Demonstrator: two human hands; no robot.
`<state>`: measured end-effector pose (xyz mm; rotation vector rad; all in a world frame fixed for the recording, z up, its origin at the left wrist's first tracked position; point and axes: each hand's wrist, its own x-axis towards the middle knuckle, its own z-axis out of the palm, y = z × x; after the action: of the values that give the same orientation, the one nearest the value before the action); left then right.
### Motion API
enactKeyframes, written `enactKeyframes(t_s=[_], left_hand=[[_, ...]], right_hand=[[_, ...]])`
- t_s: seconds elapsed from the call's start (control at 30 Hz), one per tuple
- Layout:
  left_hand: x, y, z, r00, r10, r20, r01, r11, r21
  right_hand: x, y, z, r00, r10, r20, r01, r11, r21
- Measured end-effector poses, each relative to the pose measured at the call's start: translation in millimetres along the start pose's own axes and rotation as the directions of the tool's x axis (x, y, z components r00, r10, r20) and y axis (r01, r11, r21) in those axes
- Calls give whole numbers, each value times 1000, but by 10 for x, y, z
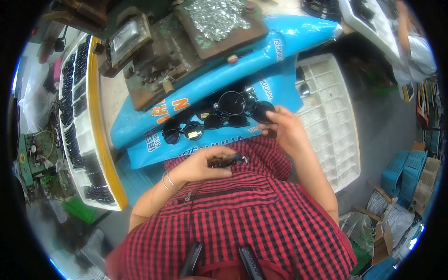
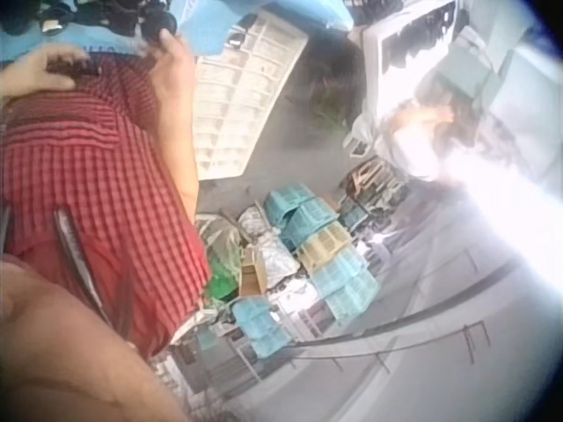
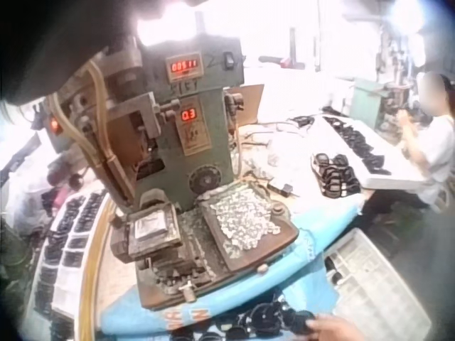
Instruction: The person assembles sunglasses by picking up frames and lenses, placing them into a press machine, and then arranging the finished units into a tray. The process is repeated continuously throughout the clip.
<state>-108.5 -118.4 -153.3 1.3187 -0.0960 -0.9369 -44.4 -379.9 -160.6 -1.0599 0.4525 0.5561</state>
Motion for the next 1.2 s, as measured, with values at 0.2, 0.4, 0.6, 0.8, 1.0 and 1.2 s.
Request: enactKeyframes(t_s=[0.2,0.4,0.6,0.8,1.0,1.2], left_hand=[[-114,-29,-225,742,326,-586,-540,808,-235],[-252,36,-78,583,273,-765,-687,668,-286],[-1099,-266,-329,490,248,-836,-761,589,-271],[-1288,-436,-326,563,195,-803,-722,589,-363],[-1035,-326,-264,486,26,-874,-489,837,-247],[-687,-308,-67,593,11,-805,-493,796,-352]], right_hand=[[-213,225,441,936,147,320,-166,985,34],[-125,607,1174,767,320,557,-45,891,-452],[475,610,1140,702,-234,672,692,1,-722],[586,1041,1384,598,-291,747,675,-319,-665],[471,900,1248,716,-256,650,680,46,-731],[-166,631,1537,576,-305,758,802,29,-597]])
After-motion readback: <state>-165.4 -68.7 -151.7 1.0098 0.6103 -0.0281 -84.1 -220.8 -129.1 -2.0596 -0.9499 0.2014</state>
